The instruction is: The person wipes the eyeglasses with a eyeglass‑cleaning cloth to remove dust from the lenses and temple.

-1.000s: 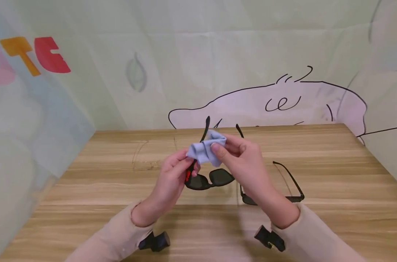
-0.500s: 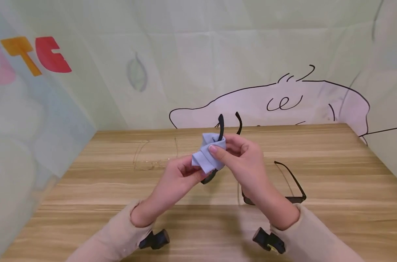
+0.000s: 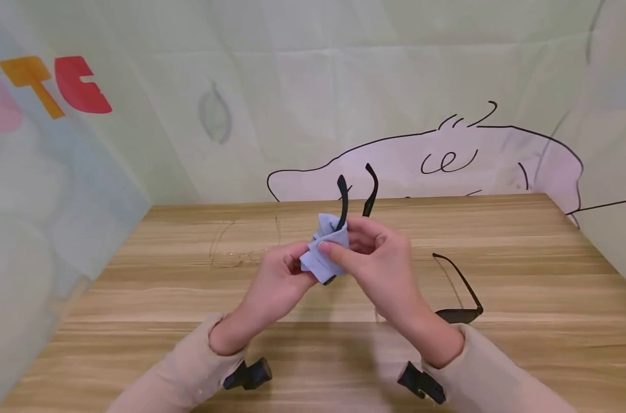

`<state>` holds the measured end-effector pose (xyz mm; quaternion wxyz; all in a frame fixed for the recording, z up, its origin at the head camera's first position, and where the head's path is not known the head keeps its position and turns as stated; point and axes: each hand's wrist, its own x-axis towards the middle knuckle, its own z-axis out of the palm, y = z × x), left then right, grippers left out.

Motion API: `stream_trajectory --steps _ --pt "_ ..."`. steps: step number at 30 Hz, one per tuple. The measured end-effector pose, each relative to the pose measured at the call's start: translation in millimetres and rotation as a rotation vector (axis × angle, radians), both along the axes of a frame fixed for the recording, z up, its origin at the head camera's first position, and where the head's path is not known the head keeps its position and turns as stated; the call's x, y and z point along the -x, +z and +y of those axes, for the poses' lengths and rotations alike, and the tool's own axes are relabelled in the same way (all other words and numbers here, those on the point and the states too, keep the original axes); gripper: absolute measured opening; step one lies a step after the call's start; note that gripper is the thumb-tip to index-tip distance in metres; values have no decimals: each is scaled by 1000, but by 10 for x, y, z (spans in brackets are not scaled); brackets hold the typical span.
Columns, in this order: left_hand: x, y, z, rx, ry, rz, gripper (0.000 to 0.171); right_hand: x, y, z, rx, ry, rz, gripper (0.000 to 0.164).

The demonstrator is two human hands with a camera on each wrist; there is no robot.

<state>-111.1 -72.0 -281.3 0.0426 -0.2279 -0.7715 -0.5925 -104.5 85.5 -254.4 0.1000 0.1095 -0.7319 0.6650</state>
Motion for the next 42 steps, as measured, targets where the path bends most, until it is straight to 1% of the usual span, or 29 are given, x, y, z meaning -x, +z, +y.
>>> stream_trajectory --steps 3,6,10,14,18,20,23,26,28,30,31,33,35,37,39,40,42 --pt "-14 -4 -6 33 -45 24 24 9 25 33 34 2 -69 35" --pt "-21 -15 -5 41 -80 39 23 36 49 82 106 26 -105 26" --pt "-29 -45 -3 45 -99 58 18 79 82 145 156 55 -135 17" --pt "-47 -82 -7 71 -103 102 14 119 103 191 180 59 -160 12" --pt "-69 -117 -16 121 -94 197 11 154 119 225 207 49 -151 13" --pt "-81 -131 -20 141 -92 233 11 169 125 245 230 52 -139 13" --pt "-109 -157 -20 167 -96 251 14 192 156 297 293 55 -99 11" --pt "-145 -176 -30 180 -102 225 18 224 213 373 417 61 -40 7" --pt "-152 -185 -50 163 -107 173 20 247 244 430 490 62 -1 5" --pt "-130 -182 -80 116 -109 59 21 261 259 492 550 64 18 6" --pt "-109 -177 -99 72 -110 -3 21 265 259 523 569 63 22 7" --pt "-47 -174 -146 -46 -101 -147 19 268 249 585 591 62 20 8" --pt "29 -179 -210 -205 -95 -305 16 269 229 640 599 61 4 9" --pt "105 -207 -295 -378 -102 -444 12 276 202 687 619 71 -4 10" --pt "169 -252 -383 -514 -116 -585 10 282 177 733 650 90 -15 10" --pt "194 -278 -428 -557 -132 -643 11 286 165 753 667 100 -16 11" --pt "230 -334 -509 -608 -158 -750 13 293 145 793 705 124 -23 13"
